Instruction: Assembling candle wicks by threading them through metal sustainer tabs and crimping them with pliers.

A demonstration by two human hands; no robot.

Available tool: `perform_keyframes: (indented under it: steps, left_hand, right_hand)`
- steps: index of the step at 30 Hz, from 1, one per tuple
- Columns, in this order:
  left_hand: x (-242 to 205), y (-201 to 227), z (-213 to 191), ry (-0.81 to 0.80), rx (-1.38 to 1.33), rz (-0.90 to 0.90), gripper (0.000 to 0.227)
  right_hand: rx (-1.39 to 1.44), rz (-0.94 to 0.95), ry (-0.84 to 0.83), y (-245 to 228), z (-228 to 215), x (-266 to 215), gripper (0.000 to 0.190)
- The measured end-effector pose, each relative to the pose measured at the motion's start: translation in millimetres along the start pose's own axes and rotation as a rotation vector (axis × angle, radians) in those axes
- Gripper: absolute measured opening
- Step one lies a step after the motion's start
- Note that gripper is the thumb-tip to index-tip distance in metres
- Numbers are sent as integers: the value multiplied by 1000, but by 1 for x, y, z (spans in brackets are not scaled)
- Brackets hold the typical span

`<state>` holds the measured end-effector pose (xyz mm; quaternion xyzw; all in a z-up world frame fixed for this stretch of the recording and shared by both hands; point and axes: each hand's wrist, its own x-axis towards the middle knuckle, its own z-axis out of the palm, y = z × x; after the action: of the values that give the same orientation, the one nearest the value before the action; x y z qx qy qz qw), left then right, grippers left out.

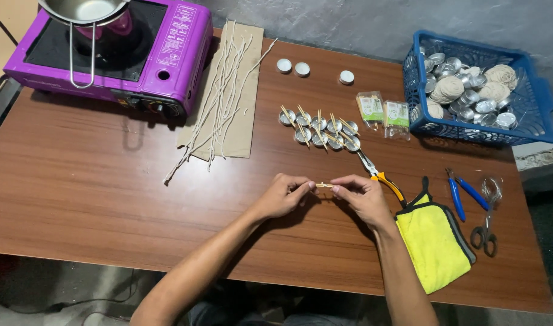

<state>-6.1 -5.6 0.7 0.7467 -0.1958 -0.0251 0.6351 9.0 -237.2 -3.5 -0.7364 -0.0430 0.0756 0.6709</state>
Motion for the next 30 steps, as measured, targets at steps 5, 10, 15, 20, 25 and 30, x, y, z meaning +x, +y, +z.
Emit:
perform_keyframes:
  steps: [5,10,15,20,25,30]
  left_hand:
    - [-2,4,-3,-9,34,-18,26]
    - [-3,5,-3,-15,34,-27,24]
    - [-5,9,0,-19,43,-40,23]
    - [-1,5,-3,-21,15,-63,25]
    - [5,0,-3,-5,-88,-133,24]
    - [5,1,-8,52,-145,-163,33]
  right_hand:
    - [-4,32,-4,-6,0,-1,20]
    - [-30,21,-25,-2,-1,0,19]
    - [-20,21,-29,-4,-3,-1,19]
    - [10,28,-25,8,-1,3,18]
    - [47,8,10,-7,1,-2,19]
    - [-202,-291,360,-65,-43,-6,22]
